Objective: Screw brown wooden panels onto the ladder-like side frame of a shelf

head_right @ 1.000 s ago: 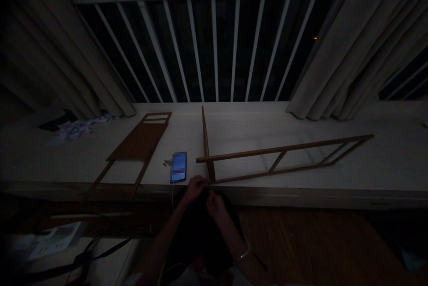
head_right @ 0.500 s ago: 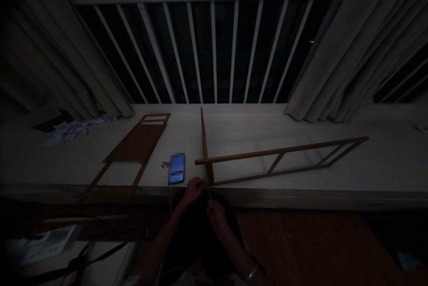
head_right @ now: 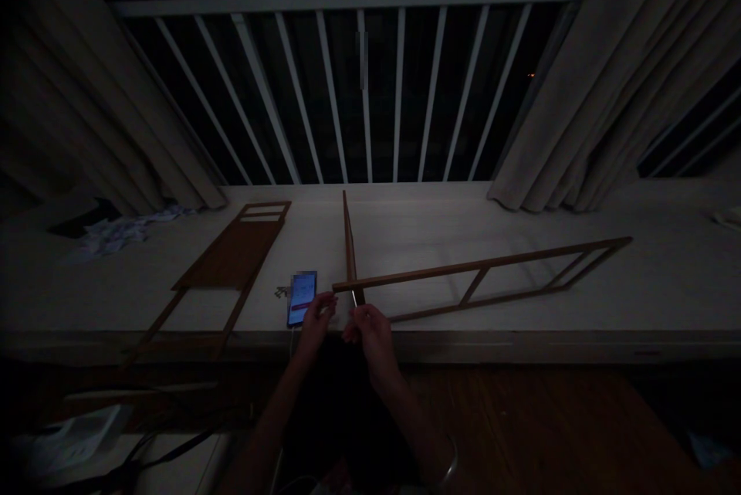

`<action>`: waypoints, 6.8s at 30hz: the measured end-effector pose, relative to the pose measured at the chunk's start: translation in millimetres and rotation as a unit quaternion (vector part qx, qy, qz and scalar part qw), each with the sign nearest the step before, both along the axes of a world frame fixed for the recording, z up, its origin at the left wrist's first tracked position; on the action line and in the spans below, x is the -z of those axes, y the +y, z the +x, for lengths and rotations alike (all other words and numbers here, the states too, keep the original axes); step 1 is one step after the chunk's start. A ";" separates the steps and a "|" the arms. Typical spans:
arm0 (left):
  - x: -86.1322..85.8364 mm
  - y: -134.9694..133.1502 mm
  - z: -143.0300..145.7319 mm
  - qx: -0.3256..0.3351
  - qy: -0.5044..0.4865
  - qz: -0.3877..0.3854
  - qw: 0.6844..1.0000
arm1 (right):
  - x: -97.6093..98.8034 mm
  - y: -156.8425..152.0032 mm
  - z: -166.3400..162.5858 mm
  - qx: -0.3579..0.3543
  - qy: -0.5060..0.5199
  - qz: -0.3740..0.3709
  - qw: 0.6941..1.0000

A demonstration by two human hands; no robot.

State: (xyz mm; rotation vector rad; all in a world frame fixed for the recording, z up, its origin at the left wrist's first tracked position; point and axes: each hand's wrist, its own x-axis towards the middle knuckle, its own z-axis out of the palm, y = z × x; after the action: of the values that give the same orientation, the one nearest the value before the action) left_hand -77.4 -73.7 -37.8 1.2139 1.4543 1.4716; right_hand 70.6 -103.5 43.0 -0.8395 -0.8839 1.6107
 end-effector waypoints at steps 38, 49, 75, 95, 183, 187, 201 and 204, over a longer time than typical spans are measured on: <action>-88.3 13.2 17.8 0.076 0.009 0.050 0.996 | -16.1 0.5 -25.5 -0.020 0.286 -0.189 0.939; -89.2 14.4 16.8 0.080 -0.001 0.050 0.996 | -23.2 1.5 -22.6 -0.042 0.329 -0.236 0.913; -95.4 15.8 15.3 0.104 -0.008 0.038 0.994 | -19.2 3.9 -24.0 0.009 0.169 -0.129 0.977; -90.4 19.1 17.8 0.102 -0.074 0.034 0.991 | -16.4 10.0 -15.6 -0.031 0.106 -0.081 0.991; -75.4 88.2 -68.8 -0.113 0.019 0.111 0.987 | 87.6 -72.1 79.9 0.096 0.101 -0.294 0.946; -78.6 86.0 -71.9 -0.103 0.010 0.102 0.989 | 85.3 -76.3 77.3 0.092 0.090 -0.295 0.947; -82.7 72.5 -62.1 -0.142 -0.020 0.090 0.986 | 73.9 -74.0 66.8 0.008 -0.014 -0.219 0.976; -73.3 57.2 -56.1 -0.207 -0.020 0.100 0.973 | 51.4 -65.9 64.1 -0.021 -0.076 -0.138 0.987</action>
State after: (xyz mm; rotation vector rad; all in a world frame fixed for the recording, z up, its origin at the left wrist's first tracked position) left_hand -133.5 -16.6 35.5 1.0252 1.6312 1.9498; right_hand 134.7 -169.4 -8.4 -1.1566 -0.7975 1.7499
